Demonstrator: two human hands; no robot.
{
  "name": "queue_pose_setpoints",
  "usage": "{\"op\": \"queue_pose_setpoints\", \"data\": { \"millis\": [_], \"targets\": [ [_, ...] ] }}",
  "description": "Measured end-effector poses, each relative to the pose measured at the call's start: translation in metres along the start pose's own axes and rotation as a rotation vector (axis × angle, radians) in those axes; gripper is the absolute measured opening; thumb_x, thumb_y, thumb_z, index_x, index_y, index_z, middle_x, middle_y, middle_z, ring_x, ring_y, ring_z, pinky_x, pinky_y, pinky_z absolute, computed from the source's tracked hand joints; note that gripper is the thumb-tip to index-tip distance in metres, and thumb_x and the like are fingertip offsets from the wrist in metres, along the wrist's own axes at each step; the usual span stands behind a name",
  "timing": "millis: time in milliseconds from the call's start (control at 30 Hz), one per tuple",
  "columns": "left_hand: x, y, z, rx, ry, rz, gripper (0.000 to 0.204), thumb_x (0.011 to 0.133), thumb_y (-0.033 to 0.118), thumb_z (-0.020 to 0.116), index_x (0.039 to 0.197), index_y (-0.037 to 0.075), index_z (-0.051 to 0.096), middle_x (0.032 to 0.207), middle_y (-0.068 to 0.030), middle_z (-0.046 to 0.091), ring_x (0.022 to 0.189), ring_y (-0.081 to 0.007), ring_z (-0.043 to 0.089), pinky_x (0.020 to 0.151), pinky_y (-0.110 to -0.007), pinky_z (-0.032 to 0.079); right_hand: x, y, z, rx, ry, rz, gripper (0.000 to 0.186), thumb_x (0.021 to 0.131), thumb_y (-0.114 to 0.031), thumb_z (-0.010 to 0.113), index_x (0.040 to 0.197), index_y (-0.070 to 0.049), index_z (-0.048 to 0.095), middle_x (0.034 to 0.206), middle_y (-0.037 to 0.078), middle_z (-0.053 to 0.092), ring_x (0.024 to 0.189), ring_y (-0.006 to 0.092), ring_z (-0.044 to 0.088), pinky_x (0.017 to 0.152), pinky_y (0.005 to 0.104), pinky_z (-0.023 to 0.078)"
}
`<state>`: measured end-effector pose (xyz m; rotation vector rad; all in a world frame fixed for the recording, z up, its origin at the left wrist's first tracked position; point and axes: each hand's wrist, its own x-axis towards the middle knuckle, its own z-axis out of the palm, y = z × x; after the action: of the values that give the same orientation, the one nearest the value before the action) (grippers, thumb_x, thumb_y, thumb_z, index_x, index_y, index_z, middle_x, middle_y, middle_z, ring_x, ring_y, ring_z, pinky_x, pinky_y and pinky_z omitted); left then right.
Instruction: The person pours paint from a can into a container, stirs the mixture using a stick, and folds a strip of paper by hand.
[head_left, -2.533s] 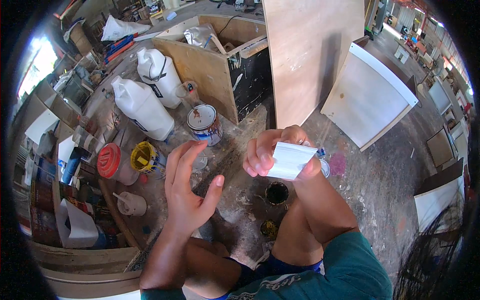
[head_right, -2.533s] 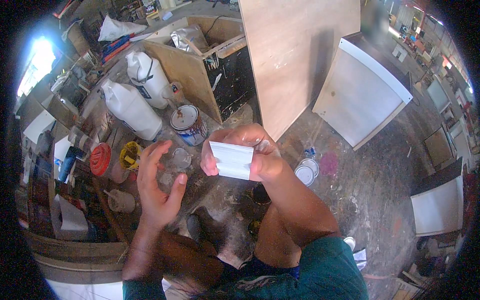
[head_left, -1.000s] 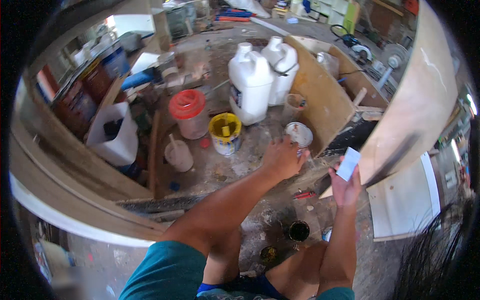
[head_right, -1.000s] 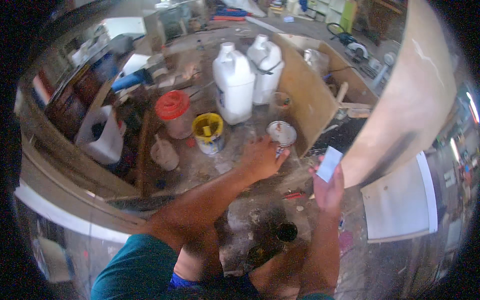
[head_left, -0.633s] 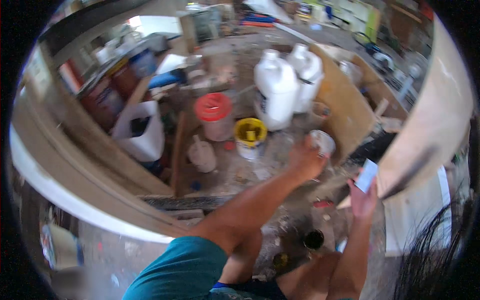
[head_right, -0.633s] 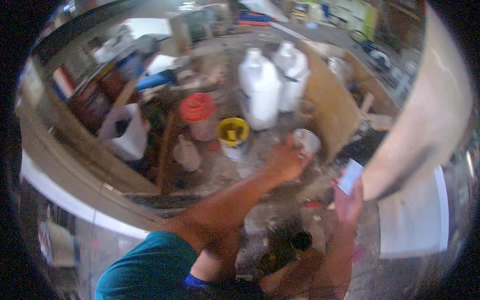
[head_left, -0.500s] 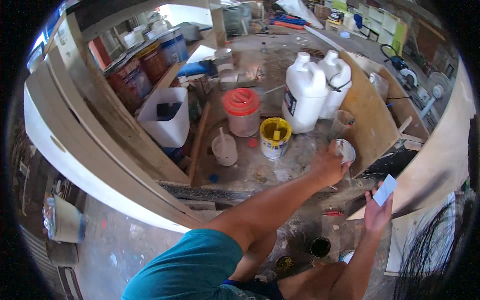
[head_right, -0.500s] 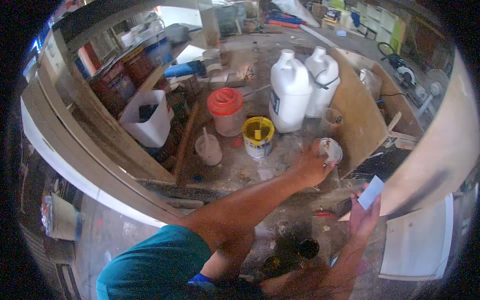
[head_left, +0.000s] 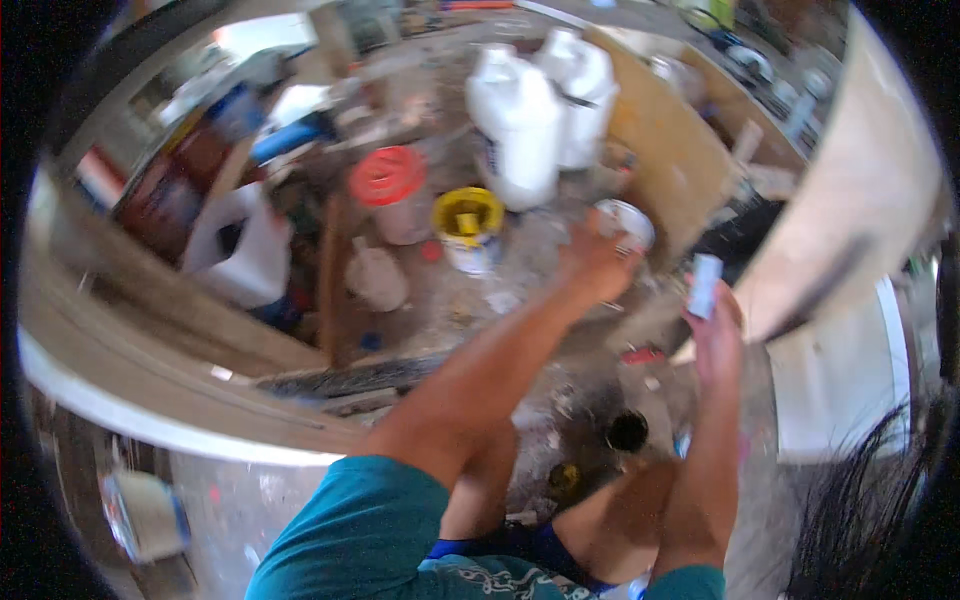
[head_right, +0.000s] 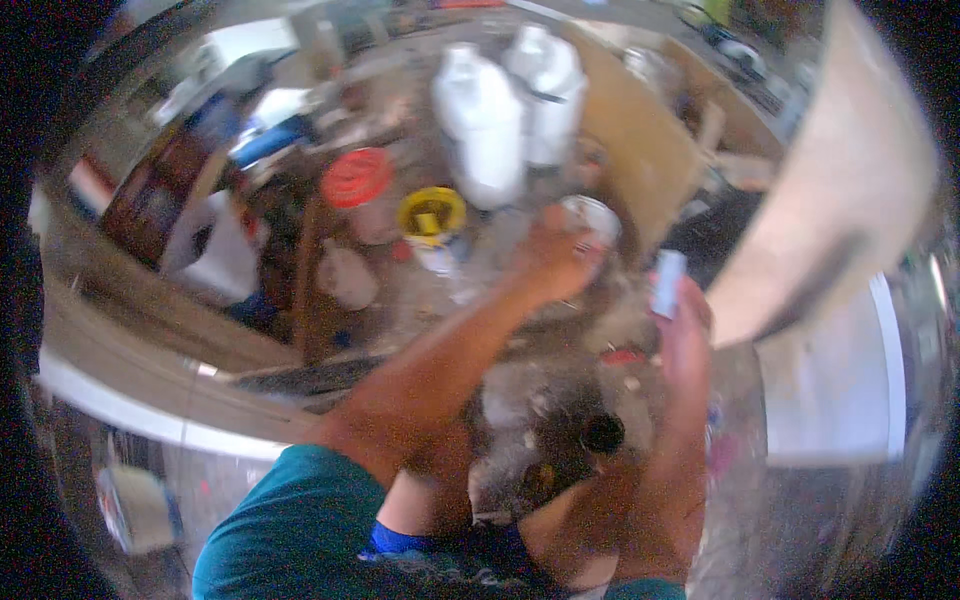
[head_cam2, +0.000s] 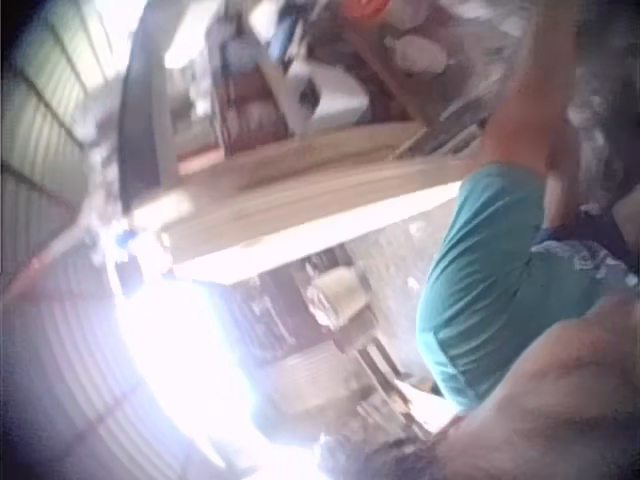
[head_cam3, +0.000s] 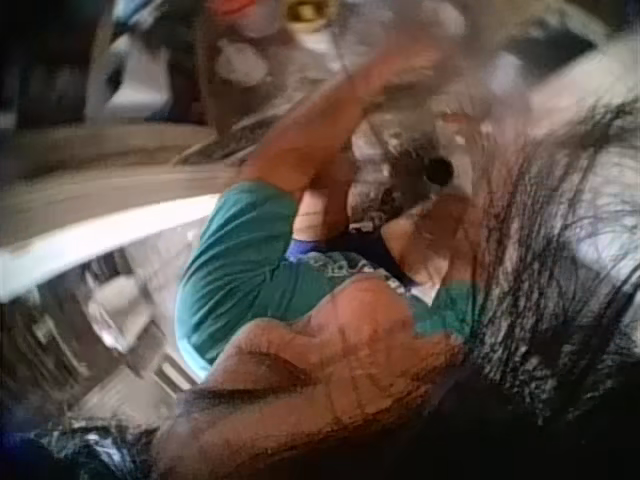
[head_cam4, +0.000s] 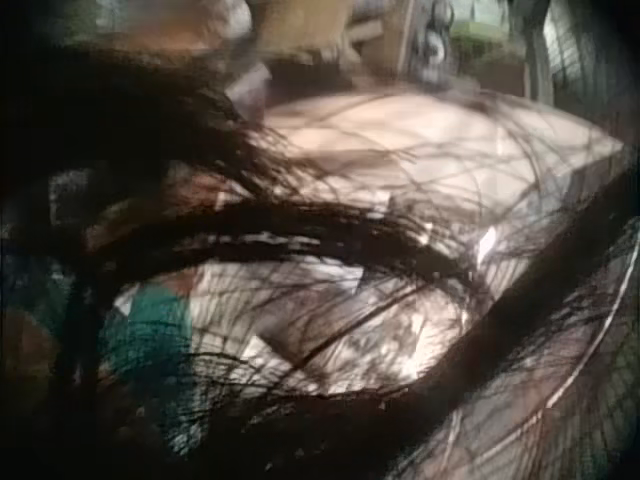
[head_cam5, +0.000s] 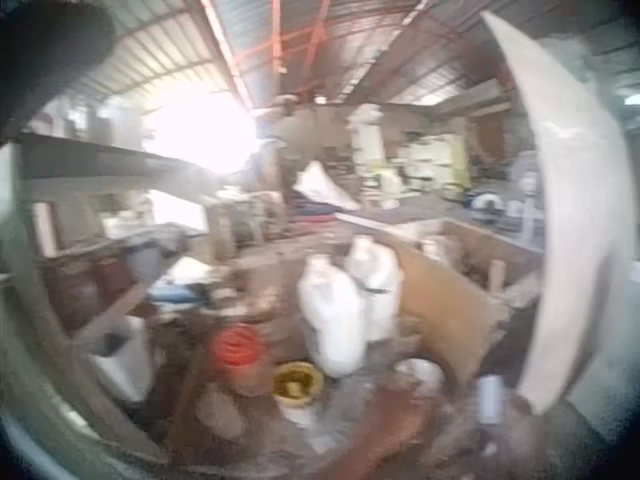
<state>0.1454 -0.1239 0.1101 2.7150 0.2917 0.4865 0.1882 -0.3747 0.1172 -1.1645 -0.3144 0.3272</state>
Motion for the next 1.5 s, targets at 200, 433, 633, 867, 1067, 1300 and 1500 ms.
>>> {"op": "queue_pose_setpoints", "data": {
  "millis": [200, 433, 633, 867, 1067, 1300, 1500],
  "targets": [
    [0.006, 0.004, -0.015, -0.019, -0.037, -0.028, 0.043, 0.105, 0.052, 0.046, 0.126, 0.026, 0.073, 0.141, -0.0167, 0.045, 0.124, -0.0446, 0.053, 0.102, -0.057, 0.048, 0.007, 0.012, -0.004, -0.198, 0.209, 0.276, 0.037, 0.103, -0.039, 0.062, 0.129, -0.012, 0.064, 0.114, 0.006, 0.075, 0.097, 0.0173, 0.068, 0.084, 0.0395, 0.055],
    [0.023, -0.031, 0.006, 0.201, 0.079, 0.252, 0.042, 0.107, 0.040, 0.043, 0.128, 0.018, 0.071, 0.132, -0.0214, 0.058, 0.122, -0.0418, 0.056, 0.106, -0.054, 0.045, 0.009, 0.029, 0.010, -0.427, 0.134, 0.666, 0.047, 0.102, -0.054, 0.053, 0.139, -0.027, 0.060, 0.113, 0.008, 0.074, 0.094, 0.0205, 0.070, 0.064, 0.0554, 0.058],
    [0.018, 0.036, 0.021, 0.082, -0.022, 0.217, 0.057, 0.111, 0.045, 0.028, 0.137, 0.008, 0.064, 0.138, -0.0211, 0.060, 0.129, -0.0414, 0.051, 0.112, -0.052, 0.040, 0.073, 0.178, -0.113, -0.453, 0.158, 0.215, 0.042, 0.096, -0.028, 0.074, 0.116, 0.008, 0.068, 0.103, 0.019, 0.072, 0.071, 0.0278, 0.073, 0.060, 0.0411, 0.065],
    [0.025, -0.030, 0.018, 0.256, 0.024, 0.309, 0.061, 0.110, 0.052, 0.027, 0.136, 0.011, 0.065, 0.136, -0.0201, 0.055, 0.129, -0.0396, 0.050, 0.109, -0.053, 0.040, 0.072, 0.134, -0.037, -0.671, 0.368, 0.349, 0.039, 0.088, -0.034, 0.080, 0.099, 0.004, 0.076, 0.091, 0.018, 0.074, 0.067, 0.0259, 0.075, 0.066, 0.0389, 0.062],
    [0.045, -0.066, 0.039, 0.216, 0.091, 0.430, 0.058, 0.110, 0.051, 0.034, 0.137, 0.009, 0.064, 0.136, -0.0221, 0.052, 0.124, -0.0420, 0.052, 0.101, -0.053, 0.045, 0.067, 0.125, -0.034, -0.825, 0.281, 0.246, 0.040, 0.085, -0.042, 0.077, 0.100, -0.005, 0.079, 0.087, 0.016, 0.074, 0.084, 0.0270, 0.073, 0.079, 0.0435, 0.058],
    [0.026, -0.016, -0.010, 0.056, -0.044, 0.182, 0.058, 0.110, 0.052, 0.035, 0.130, 0.007, 0.066, 0.115, -0.0224, 0.050, 0.105, -0.0447, 0.057, 0.092, -0.053, 0.046, 0.065, 0.128, -0.019, -1.074, 0.094, 0.220, 0.041, 0.078, -0.033, 0.076, 0.108, -0.004, 0.076, 0.108, 0.025, 0.073, 0.105, 0.0400, 0.070, 0.092, 0.0464, 0.055],
    [0.028, -0.013, -0.004, 0.131, -0.084, 0.246, 0.059, 0.110, 0.051, 0.035, 0.129, 0.003, 0.064, 0.118, -0.0233, 0.052, 0.109, -0.0458, 0.057, 0.093, -0.053, 0.045, 0.052, 0.134, -0.026, -1.126, 0.127, 0.039, 0.060, 0.068, -0.014, 0.080, 0.126, -0.003, 0.068, 0.116, 0.025, 0.070, 0.114, 0.0408, 0.067, 0.099, 0.0446, 0.055]
  ]
}}
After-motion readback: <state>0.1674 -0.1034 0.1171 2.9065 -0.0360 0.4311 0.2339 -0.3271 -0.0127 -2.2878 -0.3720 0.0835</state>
